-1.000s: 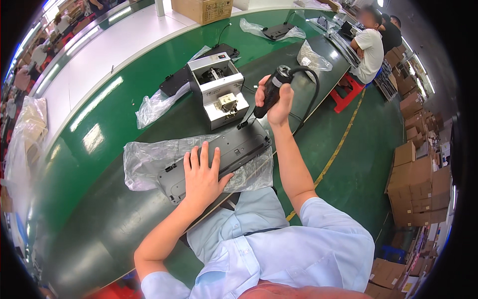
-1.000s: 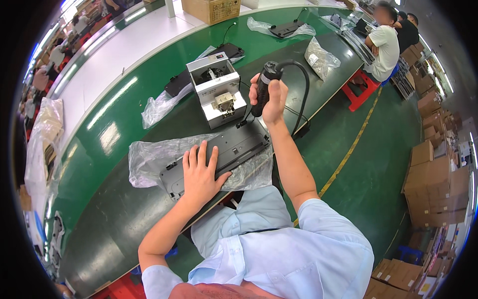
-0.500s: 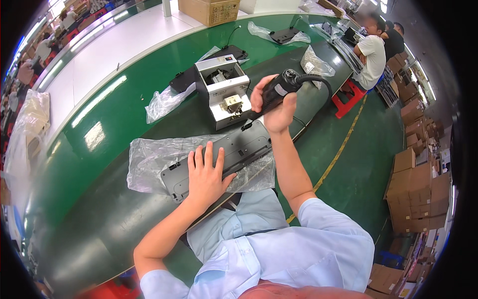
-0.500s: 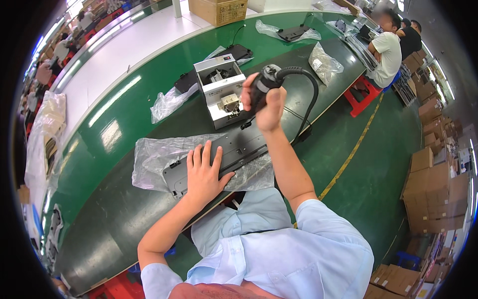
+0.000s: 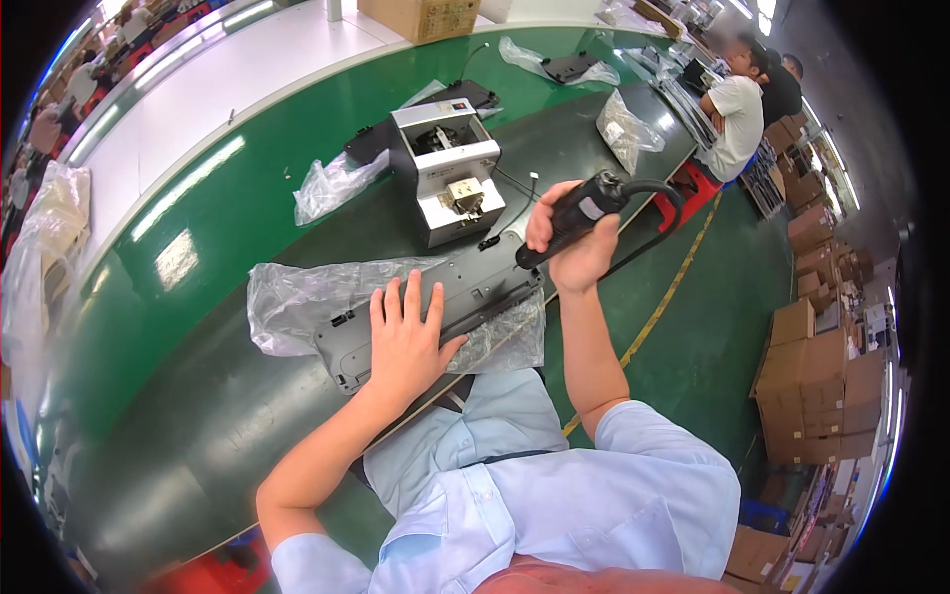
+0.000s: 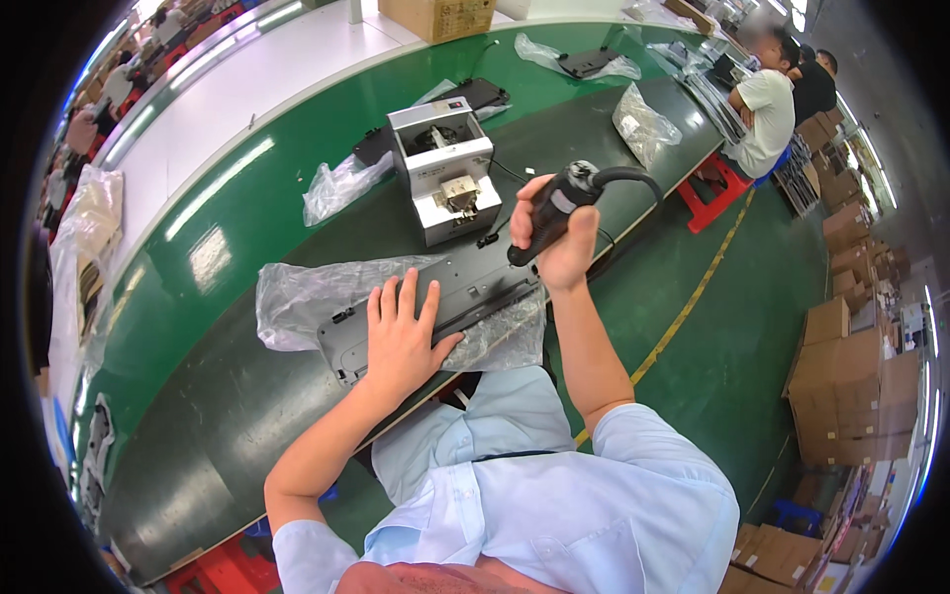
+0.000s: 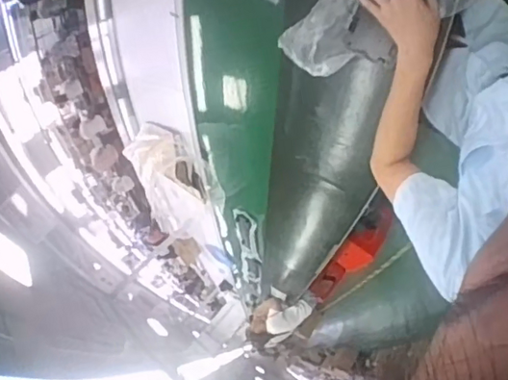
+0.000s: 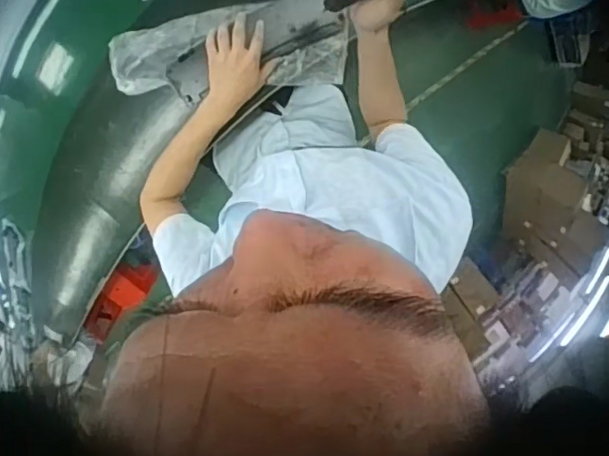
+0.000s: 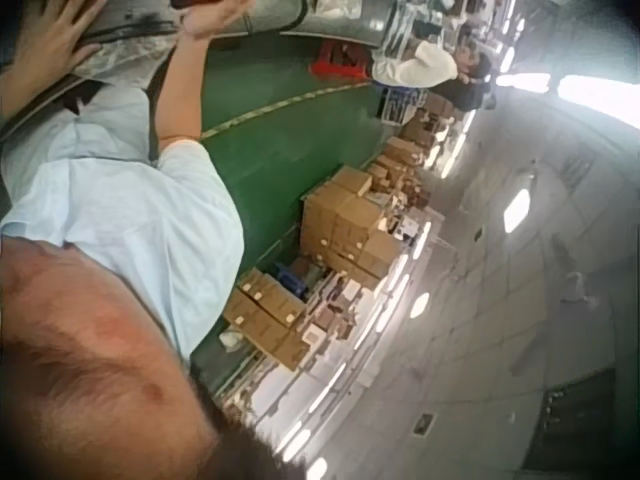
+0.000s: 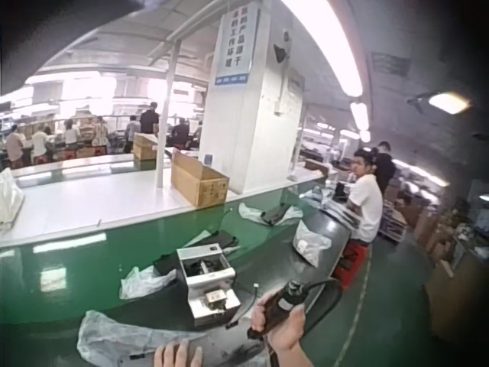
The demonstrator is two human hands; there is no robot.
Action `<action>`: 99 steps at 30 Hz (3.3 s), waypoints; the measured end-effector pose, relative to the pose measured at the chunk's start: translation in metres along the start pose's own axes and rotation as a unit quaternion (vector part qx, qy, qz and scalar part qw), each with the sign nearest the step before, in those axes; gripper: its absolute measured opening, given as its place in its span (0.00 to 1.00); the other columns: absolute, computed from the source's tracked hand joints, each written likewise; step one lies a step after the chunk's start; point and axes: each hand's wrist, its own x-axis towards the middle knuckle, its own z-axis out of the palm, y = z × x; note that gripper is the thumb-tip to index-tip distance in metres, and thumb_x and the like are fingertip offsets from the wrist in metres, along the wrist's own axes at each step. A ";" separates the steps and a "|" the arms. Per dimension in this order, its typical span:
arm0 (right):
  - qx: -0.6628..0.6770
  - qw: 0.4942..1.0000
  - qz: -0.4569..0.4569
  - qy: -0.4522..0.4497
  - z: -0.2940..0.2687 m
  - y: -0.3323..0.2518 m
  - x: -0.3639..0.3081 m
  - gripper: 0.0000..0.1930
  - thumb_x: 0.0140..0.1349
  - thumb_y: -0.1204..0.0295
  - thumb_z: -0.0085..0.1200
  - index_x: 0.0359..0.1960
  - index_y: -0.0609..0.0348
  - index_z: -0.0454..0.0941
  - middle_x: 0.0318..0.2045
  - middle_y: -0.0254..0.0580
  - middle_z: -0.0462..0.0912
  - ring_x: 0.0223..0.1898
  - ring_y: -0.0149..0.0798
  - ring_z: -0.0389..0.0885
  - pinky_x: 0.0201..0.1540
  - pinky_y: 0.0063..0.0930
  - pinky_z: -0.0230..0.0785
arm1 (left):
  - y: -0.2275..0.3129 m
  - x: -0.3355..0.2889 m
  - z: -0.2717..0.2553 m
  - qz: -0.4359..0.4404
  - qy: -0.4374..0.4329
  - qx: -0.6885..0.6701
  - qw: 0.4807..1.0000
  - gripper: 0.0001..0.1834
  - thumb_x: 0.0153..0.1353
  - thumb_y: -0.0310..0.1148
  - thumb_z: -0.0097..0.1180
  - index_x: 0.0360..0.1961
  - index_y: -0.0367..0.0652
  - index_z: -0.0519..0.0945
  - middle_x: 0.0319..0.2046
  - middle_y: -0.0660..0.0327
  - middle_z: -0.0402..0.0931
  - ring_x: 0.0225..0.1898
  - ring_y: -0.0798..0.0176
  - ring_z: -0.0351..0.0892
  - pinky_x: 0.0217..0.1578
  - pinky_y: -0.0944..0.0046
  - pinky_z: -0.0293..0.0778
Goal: The person uses an electric screwdriver to drive screws into black plastic electronic housings on an assembly line conveyor, then moves the assembled pieces along the line.
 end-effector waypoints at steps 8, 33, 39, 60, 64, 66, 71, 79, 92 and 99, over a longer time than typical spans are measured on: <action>-0.036 0.999 0.006 0.036 -0.040 -0.015 -0.021 0.42 0.66 0.28 0.42 0.44 0.65 0.71 0.21 0.40 0.72 0.19 0.33 0.70 0.24 0.30 0.64 | 0.002 0.002 0.003 -0.001 -0.011 0.004 1.000 0.43 0.55 0.53 0.70 0.67 0.40 0.74 0.70 0.40 0.63 0.67 0.33 0.63 0.68 0.34 0.56; 0.012 0.996 -0.090 0.027 0.048 0.054 0.062 0.42 0.65 0.31 0.50 0.42 0.70 0.76 0.21 0.42 0.77 0.20 0.31 0.73 0.23 0.24 0.66 | 0.000 -0.006 -0.021 -0.004 -0.061 -0.023 0.998 0.45 0.56 0.50 0.69 0.69 0.33 0.69 0.72 0.38 0.60 0.73 0.31 0.56 0.72 0.30 0.50; -0.008 1.000 -0.024 -0.014 0.057 0.031 0.030 0.44 0.64 0.26 0.43 0.45 0.65 0.73 0.20 0.40 0.73 0.19 0.34 0.71 0.24 0.30 0.67 | -0.015 -0.011 -0.073 -0.086 -0.263 0.090 0.957 0.53 0.46 0.48 0.78 0.65 0.23 0.69 0.68 0.38 0.66 0.65 0.31 0.67 0.63 0.35 0.67; 0.065 0.992 0.069 -0.077 0.114 0.077 -0.008 0.43 0.66 0.28 0.47 0.40 0.69 0.77 0.20 0.39 0.76 0.19 0.27 0.72 0.21 0.22 0.64 | -0.017 -0.018 -0.047 -0.039 -0.164 0.067 0.983 0.49 0.46 0.48 0.77 0.66 0.31 0.73 0.68 0.42 0.65 0.66 0.39 0.64 0.55 0.42 0.69; 0.069 0.988 0.077 -0.114 0.113 0.078 -0.009 0.42 0.65 0.28 0.48 0.38 0.67 0.76 0.19 0.38 0.75 0.18 0.26 0.71 0.21 0.22 0.61 | -0.017 -0.017 -0.047 -0.042 -0.167 0.059 0.983 0.49 0.46 0.48 0.76 0.66 0.32 0.73 0.69 0.42 0.65 0.66 0.38 0.64 0.56 0.41 0.69; 0.067 0.988 0.082 -0.108 0.115 0.080 -0.008 0.43 0.64 0.27 0.49 0.38 0.67 0.76 0.18 0.37 0.74 0.18 0.27 0.71 0.21 0.23 0.62 | -0.017 -0.017 -0.046 -0.042 -0.167 0.058 0.983 0.49 0.46 0.48 0.76 0.66 0.32 0.73 0.69 0.42 0.65 0.66 0.38 0.64 0.56 0.42 0.69; 0.097 0.992 0.035 -0.075 0.106 0.063 -0.008 0.43 0.63 0.28 0.50 0.42 0.67 0.76 0.20 0.38 0.75 0.19 0.28 0.72 0.21 0.23 0.63 | -0.017 -0.022 -0.044 -0.020 -0.130 0.051 0.990 0.47 0.47 0.48 0.76 0.65 0.33 0.74 0.69 0.42 0.65 0.66 0.36 0.65 0.57 0.42 0.69; -0.021 0.993 -0.115 0.028 0.057 0.042 0.058 0.43 0.62 0.24 0.43 0.45 0.60 0.72 0.23 0.40 0.73 0.22 0.35 0.70 0.27 0.30 0.65 | -0.011 -0.018 -0.030 -0.002 -0.013 -0.037 0.999 0.40 0.55 0.43 0.71 0.65 0.32 0.73 0.68 0.41 0.64 0.68 0.35 0.64 0.64 0.44 0.67; 0.061 0.997 0.023 -0.049 0.089 0.028 -0.013 0.45 0.63 0.26 0.45 0.46 0.66 0.72 0.20 0.42 0.73 0.19 0.34 0.72 0.24 0.31 0.67 | -0.064 0.007 -0.076 -0.217 -0.281 -0.065 0.933 0.34 0.55 0.52 0.72 0.47 0.34 0.73 0.40 0.43 0.85 0.46 0.37 0.84 0.46 0.43 0.78; 0.050 0.988 0.100 -0.107 0.094 0.027 -0.042 0.45 0.62 0.25 0.46 0.45 0.67 0.72 0.19 0.41 0.73 0.19 0.34 0.71 0.24 0.29 0.64 | -0.073 0.010 -0.069 -0.215 -0.284 -0.085 0.930 0.34 0.56 0.52 0.73 0.46 0.34 0.71 0.36 0.44 0.86 0.42 0.39 0.87 0.43 0.44 0.79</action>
